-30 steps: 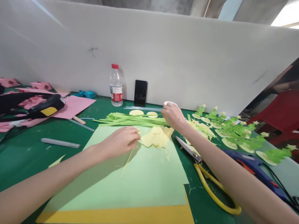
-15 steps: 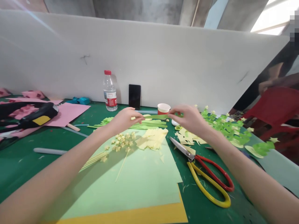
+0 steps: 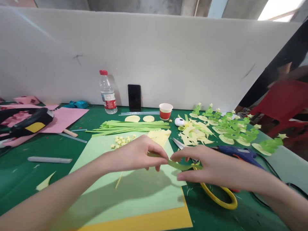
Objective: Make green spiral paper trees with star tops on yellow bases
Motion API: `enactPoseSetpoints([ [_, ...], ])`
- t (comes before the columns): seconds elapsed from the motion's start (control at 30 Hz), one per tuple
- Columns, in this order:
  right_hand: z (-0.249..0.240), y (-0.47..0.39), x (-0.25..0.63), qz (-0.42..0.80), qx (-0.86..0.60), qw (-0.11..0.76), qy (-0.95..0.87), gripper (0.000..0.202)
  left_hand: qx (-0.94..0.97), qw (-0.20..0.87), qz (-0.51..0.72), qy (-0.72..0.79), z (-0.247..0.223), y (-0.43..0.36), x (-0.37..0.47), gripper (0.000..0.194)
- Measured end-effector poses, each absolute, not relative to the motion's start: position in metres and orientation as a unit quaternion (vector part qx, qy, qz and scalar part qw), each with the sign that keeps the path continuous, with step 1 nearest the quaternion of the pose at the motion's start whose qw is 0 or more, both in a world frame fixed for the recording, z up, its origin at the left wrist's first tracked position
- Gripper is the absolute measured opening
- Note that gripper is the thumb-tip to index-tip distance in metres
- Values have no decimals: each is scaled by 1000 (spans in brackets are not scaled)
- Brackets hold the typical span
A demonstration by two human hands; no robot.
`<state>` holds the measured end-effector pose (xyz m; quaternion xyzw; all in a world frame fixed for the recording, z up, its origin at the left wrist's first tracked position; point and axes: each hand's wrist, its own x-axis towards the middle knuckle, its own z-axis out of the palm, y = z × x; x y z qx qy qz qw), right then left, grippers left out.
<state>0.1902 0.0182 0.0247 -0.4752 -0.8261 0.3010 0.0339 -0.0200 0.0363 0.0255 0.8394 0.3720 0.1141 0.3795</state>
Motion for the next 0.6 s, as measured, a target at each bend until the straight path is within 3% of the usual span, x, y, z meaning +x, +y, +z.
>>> enactPoseSetpoints([
  [0.1, 15, 14, 170, 316, -456, 79, -828, 29, 832, 409, 104, 360, 23, 32, -17, 19],
  [0.23, 17, 18, 172, 361, -466, 106, -801, 34, 805, 414, 161, 393, 27, 38, -24, 18],
  [0.4, 27, 27, 185, 550, -412, 115, -718, 27, 725, 450, 245, 461, 36, 46, -28, 13],
  [0.5, 28, 29, 187, 669, -348, 124, -645, 36, 703, 476, 257, 462, 36, 46, -25, 10],
  [0.6, 27, 27, 184, 711, -316, 141, -612, 46, 704, 505, 244, 435, 31, 45, -22, 9],
])
